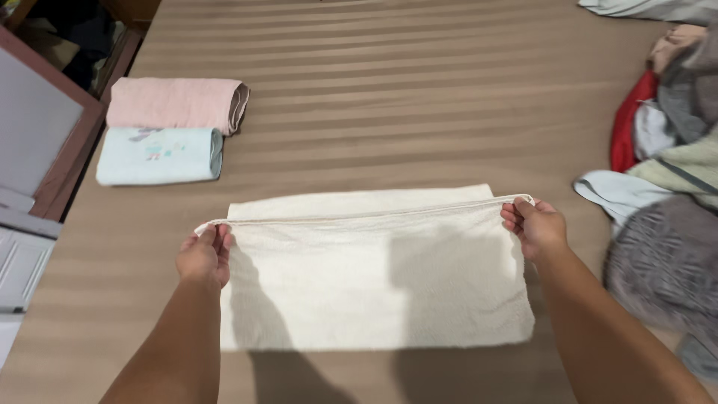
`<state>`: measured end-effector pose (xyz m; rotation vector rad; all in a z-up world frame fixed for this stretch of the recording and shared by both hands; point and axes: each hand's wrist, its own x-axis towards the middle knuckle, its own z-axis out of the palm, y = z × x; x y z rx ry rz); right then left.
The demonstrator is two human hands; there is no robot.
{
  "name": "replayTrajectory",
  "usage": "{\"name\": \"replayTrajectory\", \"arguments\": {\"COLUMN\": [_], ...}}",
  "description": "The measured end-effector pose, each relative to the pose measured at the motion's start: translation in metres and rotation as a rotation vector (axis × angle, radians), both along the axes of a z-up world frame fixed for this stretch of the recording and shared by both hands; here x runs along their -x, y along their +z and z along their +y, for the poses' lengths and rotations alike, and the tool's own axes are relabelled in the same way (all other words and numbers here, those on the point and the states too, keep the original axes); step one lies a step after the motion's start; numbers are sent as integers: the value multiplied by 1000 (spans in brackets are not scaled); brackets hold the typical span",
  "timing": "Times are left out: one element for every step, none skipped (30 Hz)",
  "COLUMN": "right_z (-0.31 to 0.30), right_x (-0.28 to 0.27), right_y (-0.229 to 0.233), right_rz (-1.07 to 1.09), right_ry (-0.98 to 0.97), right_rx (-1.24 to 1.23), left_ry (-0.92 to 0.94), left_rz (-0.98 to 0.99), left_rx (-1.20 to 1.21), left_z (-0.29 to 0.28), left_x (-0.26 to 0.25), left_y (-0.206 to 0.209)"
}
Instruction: The person folds several towels one by one on a bed and stacks them neatly. Each towel is unfolded, smoothed, folded in half multiple times, and placed on top of the previous folded towels.
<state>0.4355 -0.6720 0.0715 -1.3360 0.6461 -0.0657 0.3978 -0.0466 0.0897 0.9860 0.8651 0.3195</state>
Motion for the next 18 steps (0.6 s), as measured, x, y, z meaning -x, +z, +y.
{"name": "replayTrajectory", "arguments": {"right_z": [2, 3, 3, 4, 3, 4, 6, 7, 9, 14, 18, 21, 22, 23, 26, 29, 32, 33], "right_x": [-14, -26, -38, -52, -63, -73, -79, -83, -89, -91, -91, -93, -96, -97, -96, -93, -95, -95], "right_y": [-7, -15, -24, -33, -42, -50, -60, -68, -75, -84, -91, -98, -103, -107, -113, -118, -121, -123], "right_rz": [18, 36, 57, 39, 28, 17, 36, 54, 68, 56, 44, 32, 23, 13, 7, -35, -89, -144], "right_ry": [-4, -9, -14, -19, -22, -25, -41, -56, -72, -118, -164, -210, -241, -272, -300, -315, -334, -353], "right_rx": [14, 29, 42, 24, 12, -1, 9, 19, 28, 41, 56, 72, 93, 114, 133, 174, 208, 242], "left_ry": [-5, -10, -17, -23, -28, -32, -42, -53, -63, -53, -44, -35, -42, -50, -56, -71, -90, -109], "left_rz": [14, 29, 46, 46, 53, 60, 58, 56, 50, 57, 66, 74, -16, -107, -194, -212, -244, -277], "left_rx": [-3, -7, -11, -22, -28, -34, -23, -11, 0, 0, 2, 4, -46, -96, -149, -213, -281, -349], "left_z": [3, 6, 8, 13, 18, 21, 24, 26, 28, 27, 22, 19, 15, 9, 8, 6, 3, 0], "left_x": [-13, -24, -37, -53, -64, -73, -82, -91, -100, -106, -109, -111, -111, -109, -104, -98, -98, -97], "left_y": [-9, -18, -29, -37, -47, -58, -68, -76, -84, -94, -106, -116, -126, -136, -143, -149, -151, -151]}}
